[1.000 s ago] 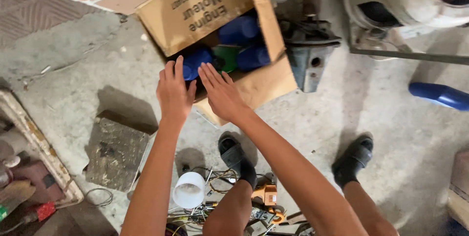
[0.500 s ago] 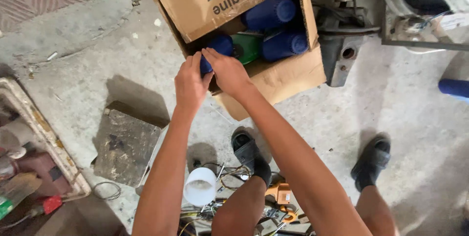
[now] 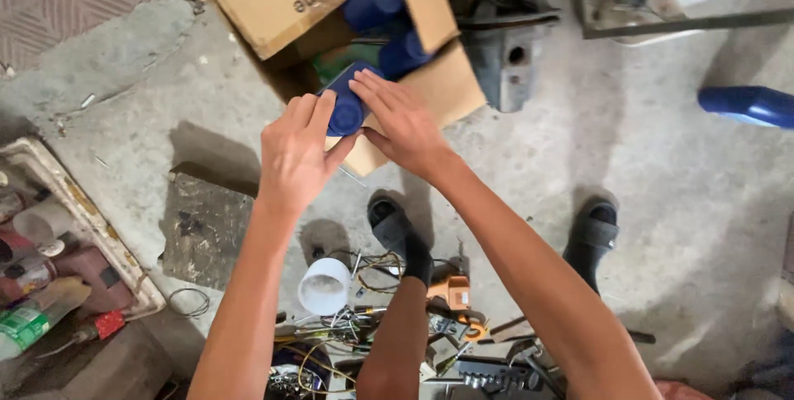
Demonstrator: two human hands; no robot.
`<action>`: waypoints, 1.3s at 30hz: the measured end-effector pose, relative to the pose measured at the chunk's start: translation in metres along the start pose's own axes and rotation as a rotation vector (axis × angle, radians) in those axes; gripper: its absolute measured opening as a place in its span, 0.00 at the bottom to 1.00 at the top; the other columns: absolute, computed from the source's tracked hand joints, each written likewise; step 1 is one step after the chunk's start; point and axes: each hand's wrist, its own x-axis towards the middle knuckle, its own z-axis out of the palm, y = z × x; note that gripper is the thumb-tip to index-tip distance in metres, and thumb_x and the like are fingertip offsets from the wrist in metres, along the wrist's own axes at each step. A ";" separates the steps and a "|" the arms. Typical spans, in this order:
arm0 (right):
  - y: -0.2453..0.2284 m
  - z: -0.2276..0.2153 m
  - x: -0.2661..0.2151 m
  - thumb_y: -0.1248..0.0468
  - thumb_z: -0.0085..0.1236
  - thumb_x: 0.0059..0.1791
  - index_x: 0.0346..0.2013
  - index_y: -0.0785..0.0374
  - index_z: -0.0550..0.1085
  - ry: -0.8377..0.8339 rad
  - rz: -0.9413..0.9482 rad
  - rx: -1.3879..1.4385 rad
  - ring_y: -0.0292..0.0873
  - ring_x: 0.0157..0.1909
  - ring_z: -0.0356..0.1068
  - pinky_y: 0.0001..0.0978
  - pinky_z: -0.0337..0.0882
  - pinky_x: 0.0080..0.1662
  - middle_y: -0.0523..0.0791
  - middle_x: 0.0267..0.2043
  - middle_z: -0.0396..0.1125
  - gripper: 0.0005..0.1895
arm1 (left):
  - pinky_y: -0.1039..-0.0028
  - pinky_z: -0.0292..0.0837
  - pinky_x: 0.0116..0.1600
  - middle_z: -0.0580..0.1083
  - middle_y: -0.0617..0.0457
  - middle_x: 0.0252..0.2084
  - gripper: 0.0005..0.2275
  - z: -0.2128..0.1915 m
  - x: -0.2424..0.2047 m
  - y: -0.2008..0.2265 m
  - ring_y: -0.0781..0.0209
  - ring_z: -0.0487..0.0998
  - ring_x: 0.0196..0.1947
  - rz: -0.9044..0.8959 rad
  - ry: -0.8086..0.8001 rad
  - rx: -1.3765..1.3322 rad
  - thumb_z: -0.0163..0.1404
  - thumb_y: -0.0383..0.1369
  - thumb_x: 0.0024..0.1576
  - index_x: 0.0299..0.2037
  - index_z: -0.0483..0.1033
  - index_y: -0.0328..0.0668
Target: The person picks up a small box from a shelf, places it on a workbench, then retrieves a green box labeled 'HIGH PRESSURE WASHER PUMP' and places it on the same bench. They open the green box, remove a black pump, and place it on the bench. Finally, they remove several blue plastic bottles from a cardboard box on the floor and place them nearby.
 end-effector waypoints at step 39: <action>0.332 -0.527 -0.707 0.61 0.63 0.47 0.76 0.59 0.52 0.384 0.916 0.029 0.58 0.66 0.64 0.44 0.68 0.61 0.55 0.72 0.58 0.46 | 0.59 0.76 0.45 0.72 0.46 0.46 0.24 0.626 0.215 0.748 0.46 0.76 0.49 0.743 -0.594 -0.141 0.63 0.32 0.51 0.55 0.68 0.35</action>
